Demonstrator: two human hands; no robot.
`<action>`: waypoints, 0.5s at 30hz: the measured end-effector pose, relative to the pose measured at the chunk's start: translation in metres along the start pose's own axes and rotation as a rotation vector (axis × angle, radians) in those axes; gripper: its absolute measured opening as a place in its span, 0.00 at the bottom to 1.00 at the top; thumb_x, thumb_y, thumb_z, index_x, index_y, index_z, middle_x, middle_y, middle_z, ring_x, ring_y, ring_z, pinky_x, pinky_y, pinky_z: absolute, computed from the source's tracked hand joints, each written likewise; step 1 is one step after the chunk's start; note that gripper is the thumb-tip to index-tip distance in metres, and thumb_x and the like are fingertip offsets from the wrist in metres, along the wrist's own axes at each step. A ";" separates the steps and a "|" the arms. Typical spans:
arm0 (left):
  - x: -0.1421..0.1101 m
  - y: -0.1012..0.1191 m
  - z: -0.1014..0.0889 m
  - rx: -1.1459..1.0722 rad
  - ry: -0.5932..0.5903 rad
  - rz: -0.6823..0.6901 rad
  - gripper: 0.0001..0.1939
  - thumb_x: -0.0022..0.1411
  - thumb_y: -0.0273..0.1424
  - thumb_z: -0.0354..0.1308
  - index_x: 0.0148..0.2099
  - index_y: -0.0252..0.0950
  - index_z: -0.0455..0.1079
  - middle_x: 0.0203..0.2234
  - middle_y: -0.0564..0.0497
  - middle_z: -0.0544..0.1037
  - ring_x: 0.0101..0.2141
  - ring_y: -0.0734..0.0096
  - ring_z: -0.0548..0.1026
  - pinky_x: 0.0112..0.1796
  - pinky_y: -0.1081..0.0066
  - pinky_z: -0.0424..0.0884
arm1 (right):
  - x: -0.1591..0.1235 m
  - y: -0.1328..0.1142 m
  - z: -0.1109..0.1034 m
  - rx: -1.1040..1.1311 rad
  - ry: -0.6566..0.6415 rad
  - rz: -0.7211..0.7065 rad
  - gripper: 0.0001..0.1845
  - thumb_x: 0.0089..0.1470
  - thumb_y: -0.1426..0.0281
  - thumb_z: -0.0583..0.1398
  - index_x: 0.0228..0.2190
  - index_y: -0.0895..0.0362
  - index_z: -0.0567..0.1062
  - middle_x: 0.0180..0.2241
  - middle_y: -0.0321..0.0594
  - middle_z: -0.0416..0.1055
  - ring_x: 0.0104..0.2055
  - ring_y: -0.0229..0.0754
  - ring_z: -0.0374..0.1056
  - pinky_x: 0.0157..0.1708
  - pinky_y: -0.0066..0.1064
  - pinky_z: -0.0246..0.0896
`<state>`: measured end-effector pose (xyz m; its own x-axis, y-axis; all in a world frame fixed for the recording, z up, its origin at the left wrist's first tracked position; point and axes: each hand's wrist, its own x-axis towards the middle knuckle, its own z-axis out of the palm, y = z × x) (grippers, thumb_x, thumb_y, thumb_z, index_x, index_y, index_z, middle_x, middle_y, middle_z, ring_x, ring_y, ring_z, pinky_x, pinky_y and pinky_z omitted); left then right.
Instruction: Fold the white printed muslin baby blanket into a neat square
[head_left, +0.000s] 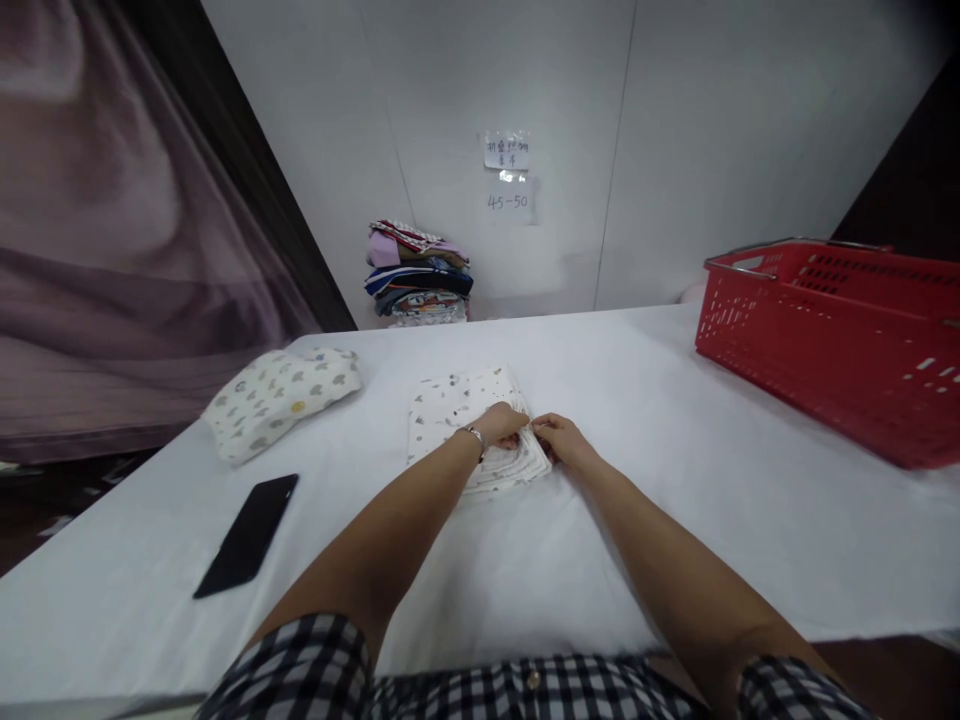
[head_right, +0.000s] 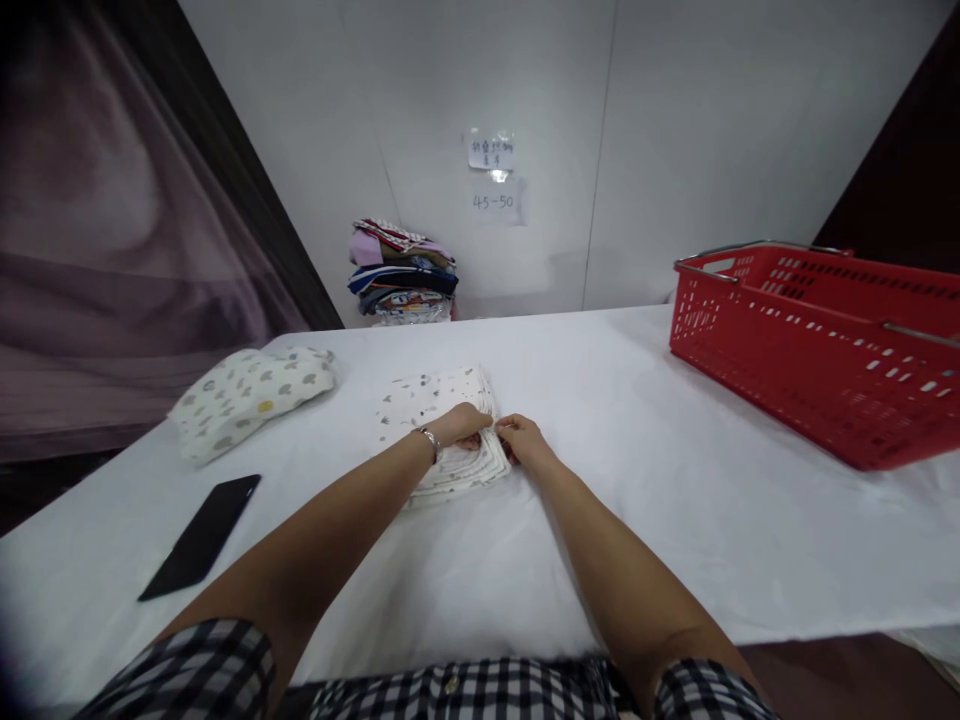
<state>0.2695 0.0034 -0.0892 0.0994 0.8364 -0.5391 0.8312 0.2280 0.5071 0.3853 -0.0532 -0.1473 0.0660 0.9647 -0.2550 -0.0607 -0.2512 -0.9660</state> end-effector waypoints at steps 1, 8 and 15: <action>-0.001 -0.001 -0.001 -0.007 -0.001 0.004 0.09 0.53 0.32 0.54 0.28 0.28 0.68 0.11 0.51 0.69 0.14 0.73 0.69 0.20 0.76 0.68 | 0.000 -0.001 -0.001 0.002 0.004 0.017 0.08 0.45 0.67 0.59 0.28 0.57 0.67 0.16 0.29 0.63 0.15 0.31 0.57 0.12 0.22 0.47; -0.005 -0.007 -0.009 -0.049 -0.017 0.047 0.10 0.55 0.31 0.53 0.28 0.27 0.67 0.10 0.51 0.68 0.14 0.74 0.69 0.20 0.77 0.69 | -0.002 -0.003 -0.003 -0.037 -0.057 0.076 0.11 0.48 0.66 0.60 0.21 0.58 0.66 0.12 0.30 0.61 0.12 0.30 0.55 0.10 0.22 0.43; -0.004 -0.007 -0.014 -0.014 -0.003 0.077 0.11 0.54 0.32 0.54 0.27 0.27 0.67 0.10 0.50 0.68 0.15 0.70 0.70 0.19 0.75 0.68 | -0.003 -0.002 0.000 -0.056 -0.019 0.029 0.06 0.45 0.71 0.60 0.21 0.57 0.66 0.09 0.26 0.57 0.10 0.29 0.50 0.10 0.21 0.40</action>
<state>0.2559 0.0053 -0.0815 0.1643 0.8500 -0.5005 0.8131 0.1705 0.5566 0.3856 -0.0554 -0.1447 0.0456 0.9580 -0.2830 -0.0066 -0.2830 -0.9591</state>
